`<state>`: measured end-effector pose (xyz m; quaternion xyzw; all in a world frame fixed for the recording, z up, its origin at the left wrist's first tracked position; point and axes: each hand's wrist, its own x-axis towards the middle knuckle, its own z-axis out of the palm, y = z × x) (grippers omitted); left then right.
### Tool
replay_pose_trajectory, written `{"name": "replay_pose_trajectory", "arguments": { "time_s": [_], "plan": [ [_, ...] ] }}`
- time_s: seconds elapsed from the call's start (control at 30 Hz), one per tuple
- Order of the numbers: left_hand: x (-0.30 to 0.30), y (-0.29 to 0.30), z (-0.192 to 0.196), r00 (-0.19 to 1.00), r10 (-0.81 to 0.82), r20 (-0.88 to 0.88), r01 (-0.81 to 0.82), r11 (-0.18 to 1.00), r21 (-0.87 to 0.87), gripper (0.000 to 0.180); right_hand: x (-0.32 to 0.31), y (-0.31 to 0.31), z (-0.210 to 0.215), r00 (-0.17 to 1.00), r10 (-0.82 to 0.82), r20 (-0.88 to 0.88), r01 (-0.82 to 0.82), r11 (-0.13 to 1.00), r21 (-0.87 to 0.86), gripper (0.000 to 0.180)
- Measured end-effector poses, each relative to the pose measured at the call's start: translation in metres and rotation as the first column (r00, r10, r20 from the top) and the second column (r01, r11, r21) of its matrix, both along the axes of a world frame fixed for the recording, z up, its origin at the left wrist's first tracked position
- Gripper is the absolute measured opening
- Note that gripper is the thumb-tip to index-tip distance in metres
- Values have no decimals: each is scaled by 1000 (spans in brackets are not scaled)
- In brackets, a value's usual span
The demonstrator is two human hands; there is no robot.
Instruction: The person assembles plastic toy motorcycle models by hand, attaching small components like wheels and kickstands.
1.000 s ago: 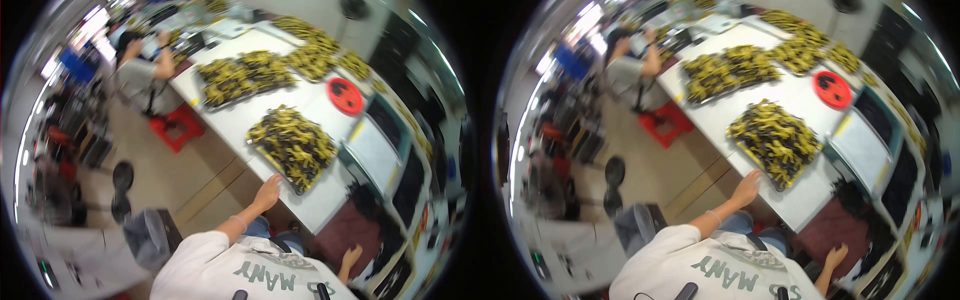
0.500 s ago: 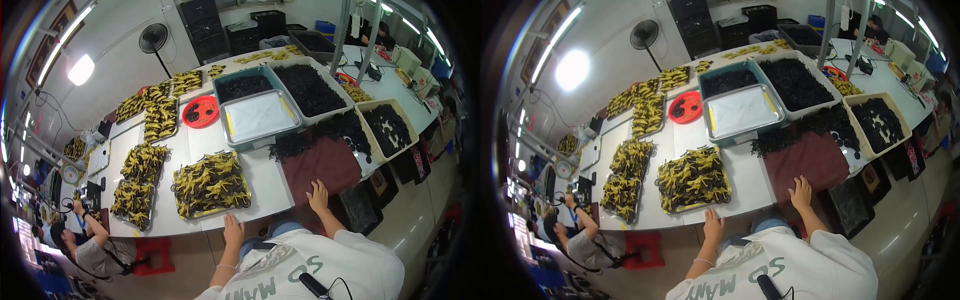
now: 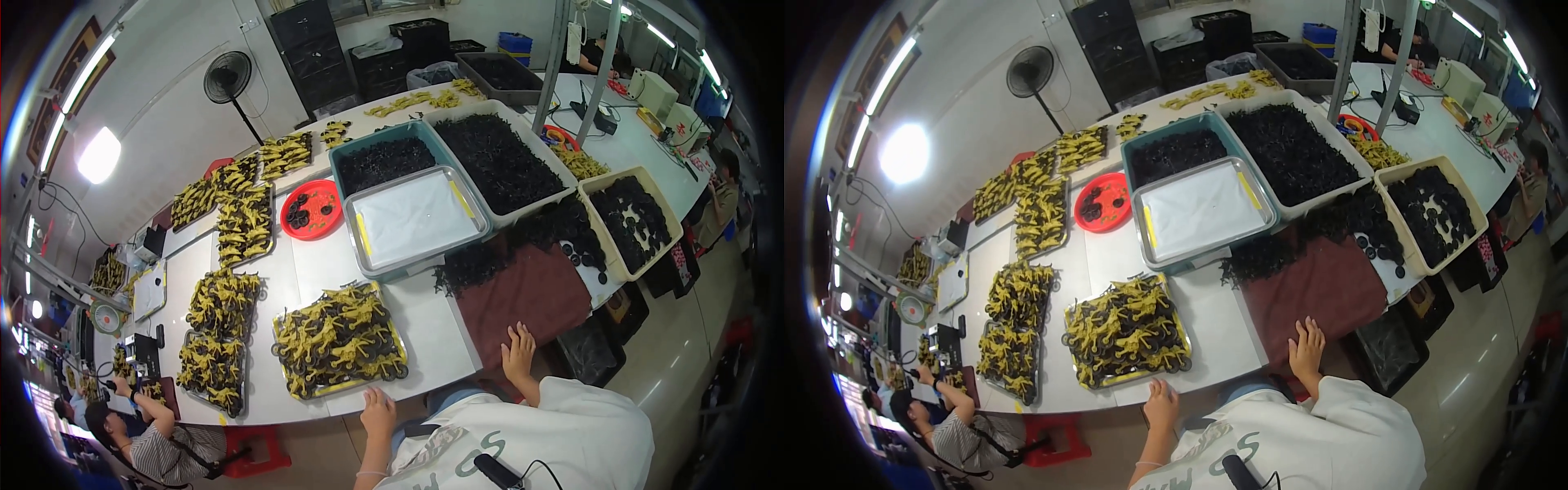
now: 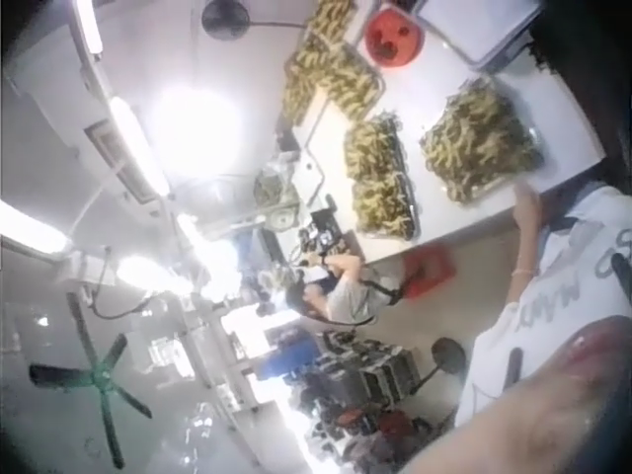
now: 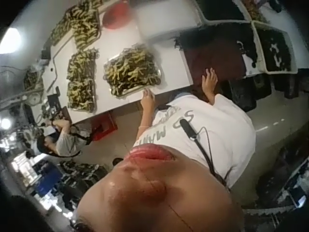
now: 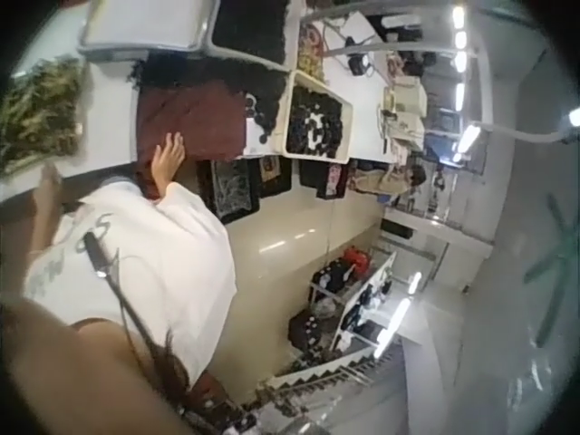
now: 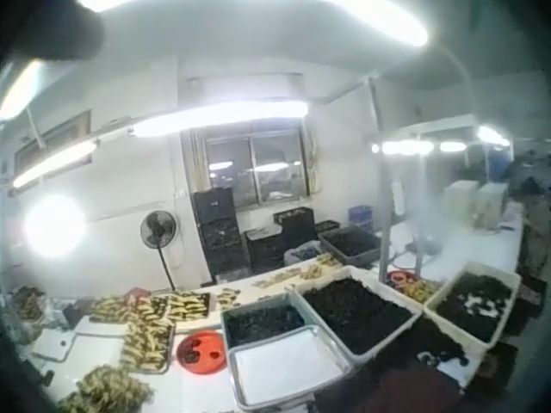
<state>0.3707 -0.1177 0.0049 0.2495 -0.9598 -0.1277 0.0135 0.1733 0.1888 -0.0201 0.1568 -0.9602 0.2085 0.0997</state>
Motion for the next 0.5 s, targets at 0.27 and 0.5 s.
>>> {"name": "replay_pose_trajectory", "arguments": {
  "time_s": [0.27, 0.5],
  "plan": [
    [-7, -7, 4, 981, -41, 192, 41, 999, 1, 40, -3, 8, 9, 995, 38, 93, -40, 999, 21, 53],
    [-9, -10, 3, 982, -35, 187, 35, 999, 6, 38, -27, 10, 37, 980, 30, 197, 3, 987, -162, 30]
  ]
}}
